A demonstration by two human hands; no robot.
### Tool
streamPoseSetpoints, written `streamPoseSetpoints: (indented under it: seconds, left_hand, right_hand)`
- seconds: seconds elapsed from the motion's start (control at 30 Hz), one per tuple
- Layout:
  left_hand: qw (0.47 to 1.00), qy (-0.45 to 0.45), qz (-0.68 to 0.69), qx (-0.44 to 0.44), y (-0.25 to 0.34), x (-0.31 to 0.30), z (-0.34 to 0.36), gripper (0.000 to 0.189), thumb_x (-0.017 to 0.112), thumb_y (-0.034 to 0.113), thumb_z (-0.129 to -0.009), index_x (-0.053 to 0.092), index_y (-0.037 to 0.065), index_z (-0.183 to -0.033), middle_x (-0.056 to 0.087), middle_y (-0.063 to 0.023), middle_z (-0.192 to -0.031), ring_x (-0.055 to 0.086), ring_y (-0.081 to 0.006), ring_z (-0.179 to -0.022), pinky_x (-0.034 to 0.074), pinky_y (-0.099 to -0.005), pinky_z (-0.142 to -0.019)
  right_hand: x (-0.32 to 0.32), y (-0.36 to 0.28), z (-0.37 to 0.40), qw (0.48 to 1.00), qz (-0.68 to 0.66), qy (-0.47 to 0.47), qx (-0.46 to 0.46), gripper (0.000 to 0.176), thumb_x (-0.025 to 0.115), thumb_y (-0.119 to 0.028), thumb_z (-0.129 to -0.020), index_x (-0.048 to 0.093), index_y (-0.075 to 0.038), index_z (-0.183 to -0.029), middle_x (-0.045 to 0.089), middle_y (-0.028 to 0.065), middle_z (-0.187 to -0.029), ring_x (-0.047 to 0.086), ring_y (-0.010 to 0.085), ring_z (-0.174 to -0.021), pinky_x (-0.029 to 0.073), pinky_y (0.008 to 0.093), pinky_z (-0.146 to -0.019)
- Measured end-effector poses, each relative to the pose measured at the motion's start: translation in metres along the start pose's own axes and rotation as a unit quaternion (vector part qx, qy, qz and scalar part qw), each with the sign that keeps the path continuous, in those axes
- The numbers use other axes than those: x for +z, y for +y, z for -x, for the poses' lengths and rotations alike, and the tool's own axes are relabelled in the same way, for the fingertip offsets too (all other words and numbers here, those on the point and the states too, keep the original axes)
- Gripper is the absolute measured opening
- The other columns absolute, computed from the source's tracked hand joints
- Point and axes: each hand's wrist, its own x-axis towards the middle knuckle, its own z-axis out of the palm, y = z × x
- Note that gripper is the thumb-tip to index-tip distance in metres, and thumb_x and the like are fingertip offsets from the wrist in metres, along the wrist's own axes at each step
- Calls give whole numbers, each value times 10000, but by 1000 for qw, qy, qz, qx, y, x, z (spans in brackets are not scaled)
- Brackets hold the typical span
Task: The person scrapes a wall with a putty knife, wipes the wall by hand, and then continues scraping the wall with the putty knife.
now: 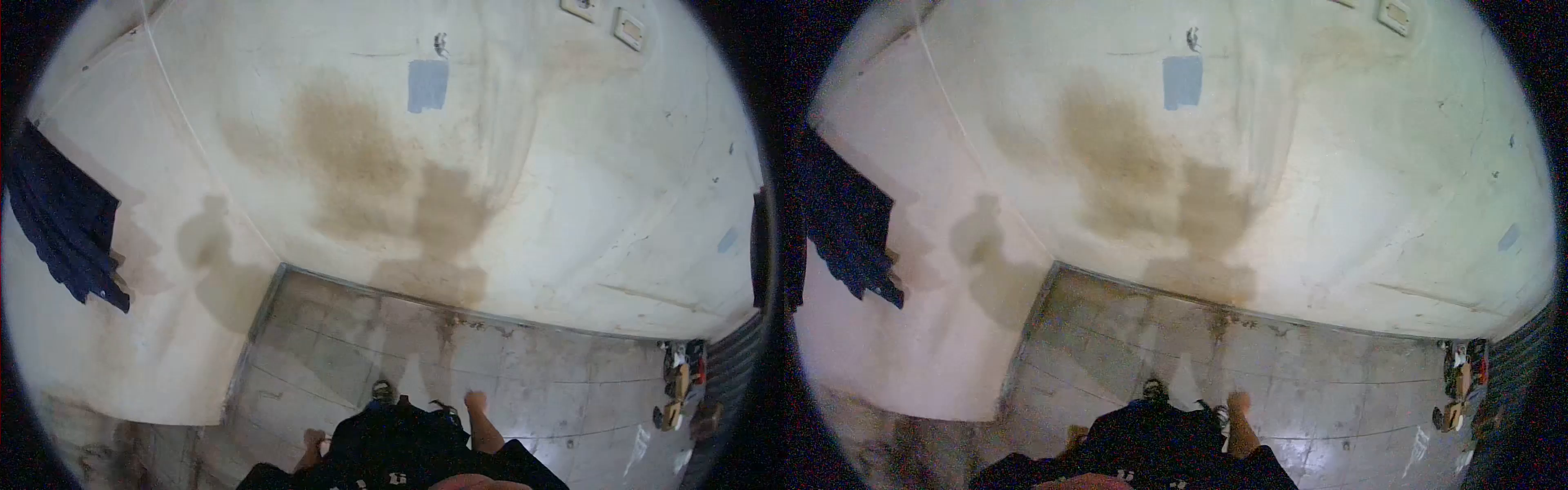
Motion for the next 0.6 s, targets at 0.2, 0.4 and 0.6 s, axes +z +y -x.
streamPoseSetpoints:
  seconds: [0.2,0.4,0.6]
  left_hand:
    - [960,105,225,-132,119,-44,-85,490,557,431,-866,684,-41,-831,701,-146,-868,677,-267,-867,540,-400,-705]
    - [863,133,475,109,235,-135,-112,355,459,273,-923,660,-19,-936,691,-159,-783,663,-331,-807,528,-456,-723]
    - [782,139,607,34,255,-58,-98,373,616,357,-862,662,-7,-931,689,-186,-901,673,-303,-721,551,-437,-741]
  right_hand:
    - [-71,-32,-42,929,-359,44,75,392,718,-335,-803,661,53,-792,649,185,-697,634,307,-561,520,423,-563]
    - [-117,43,42,756,-637,-94,120,272,703,-232,-825,628,16,-743,599,138,-603,602,219,-502,474,367,-453]
    - [107,273,159,984,-117,-111,79,383,617,-386,-822,673,-25,-939,652,219,-723,646,334,-575,502,481,-539]
